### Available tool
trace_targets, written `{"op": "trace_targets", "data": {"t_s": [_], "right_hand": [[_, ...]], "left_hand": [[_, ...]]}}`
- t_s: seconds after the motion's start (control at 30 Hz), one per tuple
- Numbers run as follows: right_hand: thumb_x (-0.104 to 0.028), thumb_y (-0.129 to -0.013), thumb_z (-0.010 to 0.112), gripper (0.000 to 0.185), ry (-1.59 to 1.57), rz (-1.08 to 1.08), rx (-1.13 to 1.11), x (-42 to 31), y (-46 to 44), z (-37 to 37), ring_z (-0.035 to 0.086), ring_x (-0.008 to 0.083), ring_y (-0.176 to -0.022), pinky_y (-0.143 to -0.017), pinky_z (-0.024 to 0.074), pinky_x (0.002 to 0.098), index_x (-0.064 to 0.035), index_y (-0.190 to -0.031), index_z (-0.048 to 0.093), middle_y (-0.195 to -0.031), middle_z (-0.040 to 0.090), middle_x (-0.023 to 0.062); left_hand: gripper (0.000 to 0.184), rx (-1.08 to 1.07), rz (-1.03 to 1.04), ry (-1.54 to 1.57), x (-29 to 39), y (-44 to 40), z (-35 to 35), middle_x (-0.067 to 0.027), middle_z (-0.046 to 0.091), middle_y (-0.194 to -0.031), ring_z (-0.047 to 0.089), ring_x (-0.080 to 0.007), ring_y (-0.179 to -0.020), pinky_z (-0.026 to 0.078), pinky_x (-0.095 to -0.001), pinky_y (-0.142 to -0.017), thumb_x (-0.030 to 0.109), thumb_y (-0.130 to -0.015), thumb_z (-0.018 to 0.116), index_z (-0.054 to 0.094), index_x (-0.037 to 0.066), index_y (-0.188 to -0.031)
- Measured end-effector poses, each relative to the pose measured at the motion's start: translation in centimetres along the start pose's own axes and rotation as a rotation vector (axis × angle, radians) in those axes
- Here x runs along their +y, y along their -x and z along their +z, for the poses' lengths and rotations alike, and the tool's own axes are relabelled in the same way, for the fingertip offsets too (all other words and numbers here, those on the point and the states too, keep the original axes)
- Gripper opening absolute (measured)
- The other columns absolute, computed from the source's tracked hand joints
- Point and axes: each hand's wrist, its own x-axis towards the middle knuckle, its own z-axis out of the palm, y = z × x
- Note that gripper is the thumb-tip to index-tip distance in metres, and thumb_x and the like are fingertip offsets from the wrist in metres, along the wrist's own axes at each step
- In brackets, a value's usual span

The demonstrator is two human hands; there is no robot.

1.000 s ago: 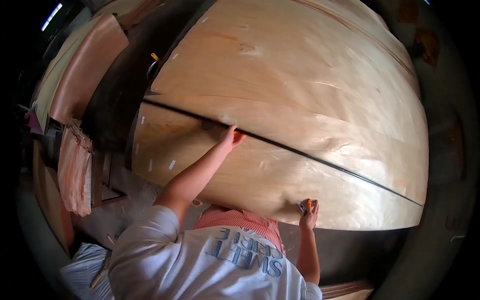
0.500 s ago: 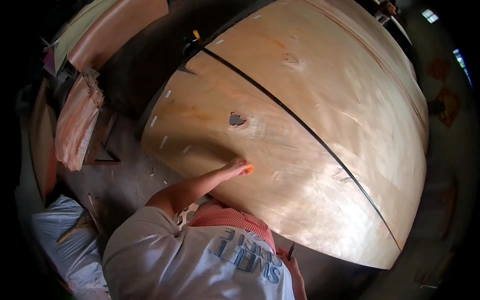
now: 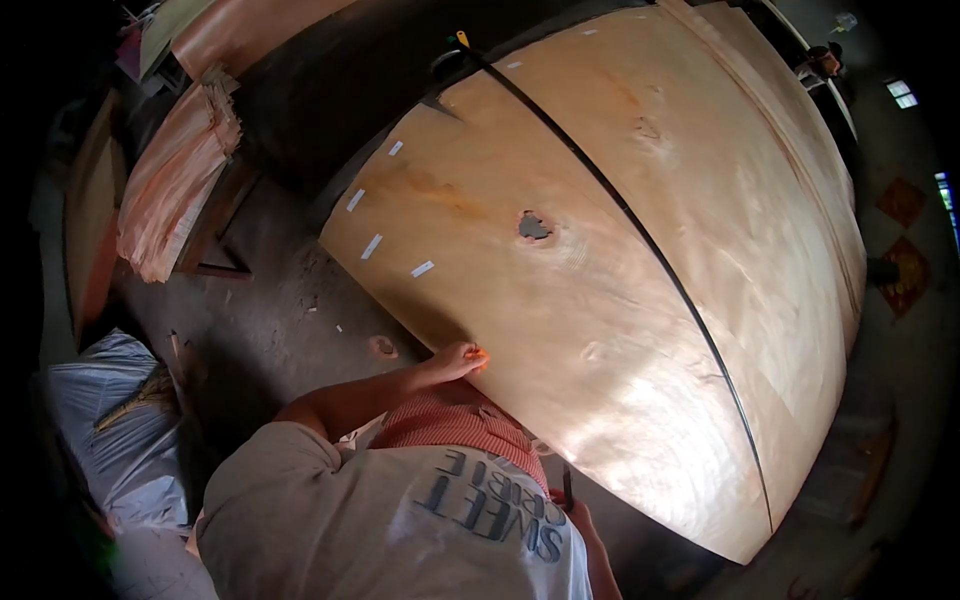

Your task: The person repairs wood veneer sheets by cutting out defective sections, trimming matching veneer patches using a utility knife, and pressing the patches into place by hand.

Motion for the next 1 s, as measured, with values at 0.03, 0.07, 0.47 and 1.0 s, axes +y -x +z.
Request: {"op": "trace_targets", "data": {"t_s": [0.03,0.07,0.47,1.0], "right_hand": [[-0.019,-0.083,0.057,0.029,0.072,-0.008,0.016,-0.4,0.1,0.5,0.057,0.0117,-0.073,-0.065,0.0462,0.0255,-0.0013,-0.106,0.057,-0.082,0.062,0.0063],[-0.019,-0.082,0.058,0.028,0.158,-0.017,0.043,-0.9,0.2,1.0,0.057,0.0120,-0.071,-0.064,0.0462,0.0257,-0.0019,-0.103,0.058,-0.080,0.062,0.0065],[-0.017,-0.078,0.061,0.013,0.687,-0.481,0.431,2.4,-3.5,0.9,0.056,0.0183,-0.061,-0.057,0.0440,0.0309,-0.0067,-0.084,0.062,-0.067,0.058,0.0079],[-0.024,-0.080,0.062,0.019,-0.236,-0.306,-0.156,-0.2,-5.8,12.7,0.035,0.0027,-0.045,-0.042,0.0266,0.0184,-0.0055,-0.080,0.061,-0.055,0.041,-0.0073]], "left_hand": [[0.026,0.018,0.005,-0.015,-0.2,0.2,-0.5,-0.0010,0.058,-0.070,0.052,-0.0086,-0.061,0.043,-0.0236,-0.058,0.027,-0.086,0.052,0.058,0.002,-0.085],[0.026,0.036,0.010,-0.030,-0.5,0.4,-0.9,-0.0013,0.058,-0.070,0.053,-0.0090,-0.062,0.043,-0.0242,-0.059,0.027,-0.086,0.052,0.058,0.001,-0.085],[0.033,0.233,0.135,0.076,-5.8,7.7,-2.2,-0.0086,0.062,-0.073,0.059,-0.0172,-0.066,0.045,-0.0292,-0.062,0.031,-0.084,0.053,0.058,-0.001,-0.089],[0.049,-0.001,-0.242,-0.718,-4.2,28.3,-2.8,-0.0132,0.058,-0.104,0.056,-0.0287,-0.093,0.043,-0.0357,-0.078,0.050,-0.082,0.047,0.058,0.009,-0.108]]}}
